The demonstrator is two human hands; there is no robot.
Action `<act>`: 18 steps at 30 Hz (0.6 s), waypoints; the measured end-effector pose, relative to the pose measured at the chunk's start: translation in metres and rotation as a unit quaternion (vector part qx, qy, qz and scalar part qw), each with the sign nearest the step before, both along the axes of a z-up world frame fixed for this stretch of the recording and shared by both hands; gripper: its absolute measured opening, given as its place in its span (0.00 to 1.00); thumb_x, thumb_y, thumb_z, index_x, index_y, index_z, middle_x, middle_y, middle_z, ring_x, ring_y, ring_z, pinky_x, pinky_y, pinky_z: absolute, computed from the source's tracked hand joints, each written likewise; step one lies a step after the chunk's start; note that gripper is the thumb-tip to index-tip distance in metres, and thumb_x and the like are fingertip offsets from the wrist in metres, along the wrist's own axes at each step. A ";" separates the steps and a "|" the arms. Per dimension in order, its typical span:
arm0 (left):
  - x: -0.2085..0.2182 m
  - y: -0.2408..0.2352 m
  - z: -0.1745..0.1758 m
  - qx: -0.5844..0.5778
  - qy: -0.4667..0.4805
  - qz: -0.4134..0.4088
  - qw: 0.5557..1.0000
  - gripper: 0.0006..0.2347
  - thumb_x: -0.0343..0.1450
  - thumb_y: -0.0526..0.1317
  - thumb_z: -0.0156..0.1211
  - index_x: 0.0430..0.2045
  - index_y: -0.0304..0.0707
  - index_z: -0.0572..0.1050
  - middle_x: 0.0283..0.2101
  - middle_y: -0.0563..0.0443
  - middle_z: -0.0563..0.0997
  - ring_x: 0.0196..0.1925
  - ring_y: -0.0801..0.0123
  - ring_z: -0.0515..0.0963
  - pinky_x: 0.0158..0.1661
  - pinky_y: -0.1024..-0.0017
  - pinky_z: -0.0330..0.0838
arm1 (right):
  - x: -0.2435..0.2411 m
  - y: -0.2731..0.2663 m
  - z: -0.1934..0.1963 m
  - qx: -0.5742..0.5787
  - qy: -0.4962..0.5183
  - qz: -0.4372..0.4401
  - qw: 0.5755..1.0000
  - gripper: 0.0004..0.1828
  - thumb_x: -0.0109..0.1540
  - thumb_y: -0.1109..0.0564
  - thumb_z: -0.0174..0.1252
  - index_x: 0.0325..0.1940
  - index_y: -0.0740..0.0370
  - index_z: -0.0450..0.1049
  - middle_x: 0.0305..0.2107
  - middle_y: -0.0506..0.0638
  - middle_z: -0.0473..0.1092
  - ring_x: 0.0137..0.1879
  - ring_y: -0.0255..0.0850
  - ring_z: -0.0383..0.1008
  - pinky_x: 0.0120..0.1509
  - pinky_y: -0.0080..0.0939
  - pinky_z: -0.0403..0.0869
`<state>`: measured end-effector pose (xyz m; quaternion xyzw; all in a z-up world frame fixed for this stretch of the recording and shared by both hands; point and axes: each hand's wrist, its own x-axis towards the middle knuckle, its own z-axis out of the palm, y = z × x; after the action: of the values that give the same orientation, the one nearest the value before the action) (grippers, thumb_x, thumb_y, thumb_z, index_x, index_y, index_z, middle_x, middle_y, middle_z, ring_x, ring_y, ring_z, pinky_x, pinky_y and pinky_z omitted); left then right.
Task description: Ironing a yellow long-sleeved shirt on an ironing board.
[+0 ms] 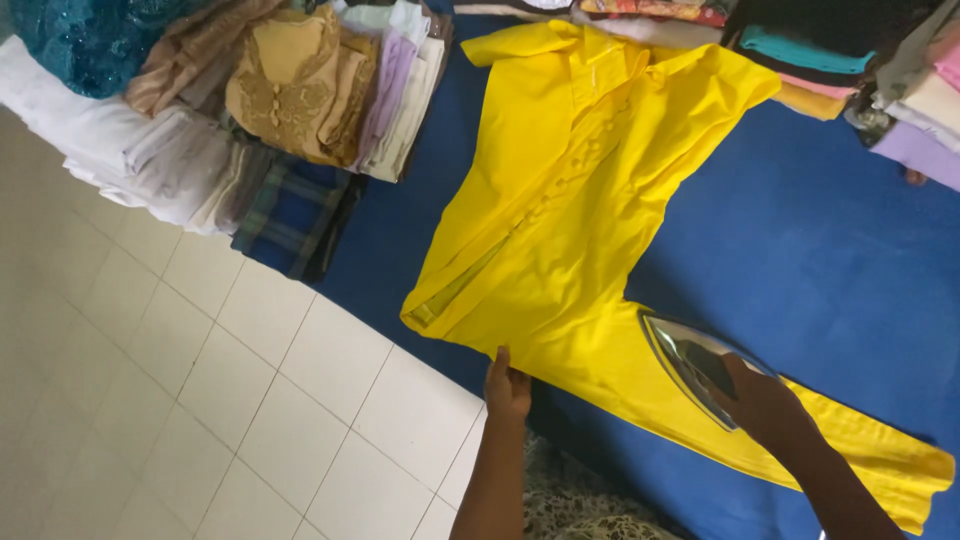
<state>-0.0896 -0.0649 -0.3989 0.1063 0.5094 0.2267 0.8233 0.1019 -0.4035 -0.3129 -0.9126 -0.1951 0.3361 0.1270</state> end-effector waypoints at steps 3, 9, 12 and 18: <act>-0.026 0.010 -0.033 0.035 0.019 0.003 0.999 0.10 0.69 0.39 0.65 0.42 0.44 0.75 0.34 0.54 0.79 0.36 0.67 0.77 0.39 0.66 0.74 | -0.013 0.019 0.002 0.029 0.023 0.032 0.999 0.28 0.60 0.38 0.57 0.59 0.51 0.66 0.41 0.59 0.78 0.48 0.57 0.81 0.52 0.55 0.78; -0.039 0.030 -0.052 0.019 -0.022 -0.055 0.998 0.09 0.73 0.38 0.69 0.41 0.41 0.73 0.37 0.52 0.77 0.36 0.66 0.75 0.42 0.64 0.74 | -0.040 0.109 0.006 0.071 0.025 0.100 0.992 0.30 0.60 0.37 0.56 0.61 0.52 0.63 0.42 0.62 0.76 0.47 0.60 0.79 0.50 0.58 0.75; -0.034 0.050 -0.027 -0.012 -0.010 -0.058 0.998 0.08 0.70 0.35 0.64 0.40 0.45 0.72 0.40 0.53 0.80 0.43 0.65 0.81 0.48 0.62 0.77 | -0.050 0.154 0.006 0.046 0.040 0.124 0.990 0.30 0.60 0.38 0.57 0.63 0.49 0.63 0.42 0.61 0.77 0.48 0.59 0.79 0.52 0.58 0.75; -0.057 0.117 -0.048 0.007 -0.098 -0.007 0.995 0.19 0.68 0.38 0.66 0.54 0.41 0.72 0.47 0.51 0.82 0.52 0.62 0.81 0.56 0.61 0.75 | -0.069 0.231 0.070 0.014 0.040 0.101 0.994 0.30 0.61 0.38 0.58 0.63 0.48 0.63 0.41 0.61 0.78 0.48 0.59 0.80 0.53 0.59 0.76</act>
<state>-0.1461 0.0520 -0.4471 0.0926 0.4243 0.2340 0.8699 0.0330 -0.1725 -0.2430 -0.8719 -0.2861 0.3809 0.1132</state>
